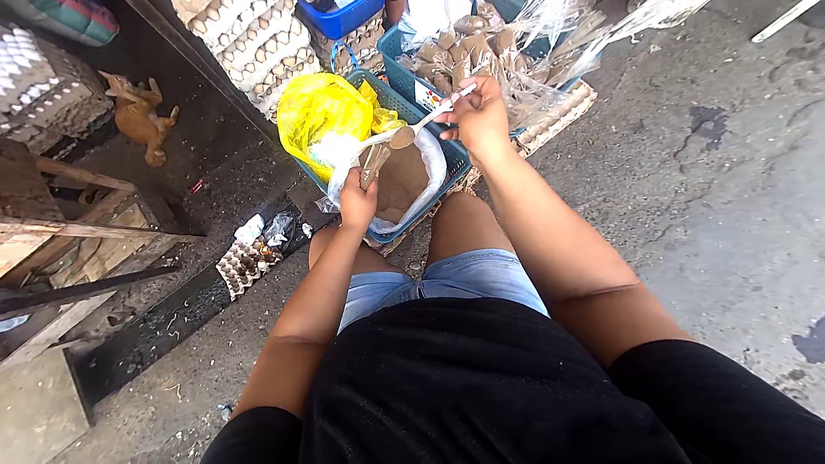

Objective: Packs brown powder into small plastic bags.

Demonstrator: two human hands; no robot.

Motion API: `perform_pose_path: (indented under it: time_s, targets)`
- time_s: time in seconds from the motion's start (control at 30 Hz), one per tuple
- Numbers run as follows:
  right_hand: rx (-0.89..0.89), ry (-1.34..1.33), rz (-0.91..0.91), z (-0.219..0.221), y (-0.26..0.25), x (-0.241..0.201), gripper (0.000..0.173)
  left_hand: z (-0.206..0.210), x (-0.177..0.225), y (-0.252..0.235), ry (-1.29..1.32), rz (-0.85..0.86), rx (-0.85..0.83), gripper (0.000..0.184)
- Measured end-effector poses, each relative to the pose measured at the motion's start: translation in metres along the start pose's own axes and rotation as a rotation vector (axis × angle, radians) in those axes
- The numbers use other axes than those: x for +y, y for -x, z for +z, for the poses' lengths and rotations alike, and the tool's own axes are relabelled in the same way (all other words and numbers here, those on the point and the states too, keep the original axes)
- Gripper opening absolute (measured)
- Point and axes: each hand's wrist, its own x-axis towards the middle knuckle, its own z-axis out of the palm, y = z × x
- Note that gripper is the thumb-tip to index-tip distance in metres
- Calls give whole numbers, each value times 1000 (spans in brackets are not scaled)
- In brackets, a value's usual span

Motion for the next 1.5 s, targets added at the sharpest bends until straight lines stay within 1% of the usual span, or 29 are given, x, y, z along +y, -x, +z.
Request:
perform_pose_path:
  time_s: [0.07, 0.13, 0.2, 0.23, 0.3, 0.4, 0.47, 0.53, 0.6, 0.63, 0.67, 0.73, 0.77, 0.8, 0.83, 0.87, 0.9, 0.97, 1.13, 1.3, 1.4, 1.43, 1.5]
  targets:
    - [-17, 18, -47, 7, 1, -7, 29, -1, 2, 1, -21, 16, -3, 34]
    - [-62, 74, -75, 17, 4, -7, 31, 0, 2, 1, -41, 21, -10, 34]
    - [-130, 189, -107, 29, 9, -2, 32, 1, 1, 1, -49, 28, -14, 33]
    - [-169, 262, -151, 35, 13, 2, 32, 1, 0, 1, -45, 30, -17, 33]
    - [-263, 389, -308, 46, 23, 13, 31, 0, -1, 1, -40, 27, -23, 34]
    - [-371, 474, -641, 50, 35, 16, 27, 0, 0, 2, -6, 37, 1, 39]
    - [-334, 463, -785, 44, 40, 8, 25, 0, 0, 4, 38, 43, 31, 38]
    - [-208, 396, -840, 31, 40, 1, 25, 1, -3, 2, 126, 61, 81, 32]
    - [-70, 314, -787, 15, 37, 7, 26, 1, -5, -2, 281, 55, 111, 28]
    - [-19, 319, -726, 7, 35, 17, 27, 0, -5, -6, 378, 42, 119, 26]
    - [6, 377, -643, -1, 34, 32, 28, -2, -2, -10, 475, 4, 114, 25]
    - [-38, 570, -456, -14, 37, 67, 31, -13, 13, -19, 671, -95, 84, 25]
    - [-73, 658, -406, -17, 40, 82, 30, -19, 24, -25, 752, -132, 65, 23]
    - [-87, 727, -393, -19, 44, 96, 29, -27, 34, -32, 809, -154, 45, 24]
    - [-86, 767, -404, -21, 47, 106, 29, -34, 44, -41, 845, -156, 24, 30]
    - [-74, 782, -427, -22, 51, 111, 29, -41, 52, -50, 860, -127, 2, 34]
    - [-62, 782, -446, -24, 54, 114, 31, -49, 59, -60, 838, -74, -1, 33]
    - [-27, 765, -470, -27, 57, 112, 34, -67, 76, -81, 684, 25, 6, 29]
    - [-11, 734, -462, -35, 66, 104, 34, -107, 121, -118, 441, 118, 9, 21]
    - [-126, 756, -325, -34, 89, 97, 36, -134, 151, -135, 116, 187, -3, 20]
    - [-160, 782, -307, -33, 100, 89, 36, -148, 167, -131, 64, 249, 37, 24]
    - [-168, 779, -318, -31, 103, 88, 36, -146, 169, -127, 69, 260, 9, 26]
    - [-166, 753, -389, -28, 106, 91, 34, -136, 166, -117, 40, 239, -130, 29]
